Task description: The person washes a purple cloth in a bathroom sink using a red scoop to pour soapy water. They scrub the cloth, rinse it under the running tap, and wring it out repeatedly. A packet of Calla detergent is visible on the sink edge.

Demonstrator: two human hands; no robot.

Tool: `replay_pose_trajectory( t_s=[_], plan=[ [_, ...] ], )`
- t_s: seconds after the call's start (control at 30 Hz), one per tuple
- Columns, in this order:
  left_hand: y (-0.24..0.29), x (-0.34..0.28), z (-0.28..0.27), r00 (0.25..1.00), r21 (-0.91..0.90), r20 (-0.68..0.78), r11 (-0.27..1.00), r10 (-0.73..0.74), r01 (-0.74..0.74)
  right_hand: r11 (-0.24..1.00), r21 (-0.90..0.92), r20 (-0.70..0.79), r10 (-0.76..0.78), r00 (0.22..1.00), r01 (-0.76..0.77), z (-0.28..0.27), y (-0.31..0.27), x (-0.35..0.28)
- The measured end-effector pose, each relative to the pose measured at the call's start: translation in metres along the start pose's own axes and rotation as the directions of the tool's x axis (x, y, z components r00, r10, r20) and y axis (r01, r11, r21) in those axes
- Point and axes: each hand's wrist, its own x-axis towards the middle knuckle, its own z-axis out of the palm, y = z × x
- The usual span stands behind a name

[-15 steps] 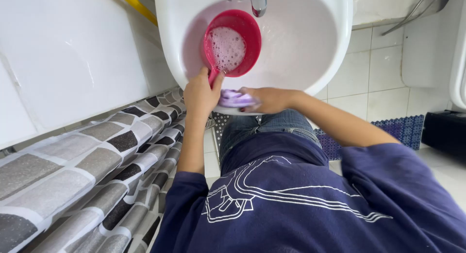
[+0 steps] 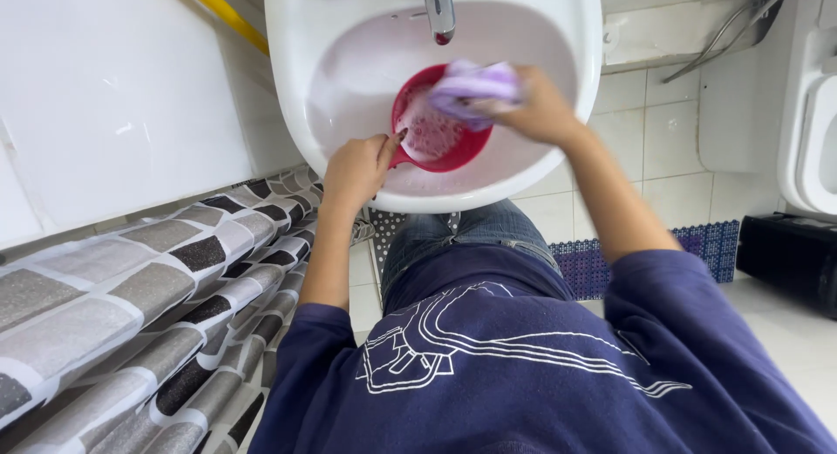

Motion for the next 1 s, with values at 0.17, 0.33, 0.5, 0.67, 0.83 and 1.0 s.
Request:
replay_pose_trajectory(
  t_s=[0.17,0.33,0.5,0.67,0.83,1.0],
  plan=[
    [0.008,0.009,0.019,0.996,-0.122,0.084,0.992,-0.028,0.038,0.863,-0.473,0.191,-0.100,0.976,0.181,0.066,0.023,0.027],
    [0.009,0.015,0.025,0.992,-0.138,0.119,0.988,-0.050,0.067,0.800,-0.573,0.226,-0.055,0.973,0.178,0.064,0.034,0.021],
    [0.035,0.024,0.012,0.952,0.139,-0.285,0.988,0.110,-0.072,0.983,-0.120,-0.123,-0.156,0.980,0.141,0.017,0.010,0.008],
    [0.077,0.038,-0.015,0.902,0.132,-0.421,0.991,0.090,-0.038,0.991,-0.066,-0.691,-0.127,0.712,0.112,-0.036,-0.023,0.039],
    [0.109,0.041,-0.012,0.914,0.089,-0.401,0.996,0.059,-0.026,0.929,-0.338,-0.761,-0.365,0.537,0.152,-0.060,-0.040,0.083],
    [0.143,0.048,0.006,0.912,0.048,-0.380,0.988,0.154,-0.147,0.952,-0.276,-0.780,-0.300,0.548,0.129,-0.069,-0.060,0.074]
  ],
)
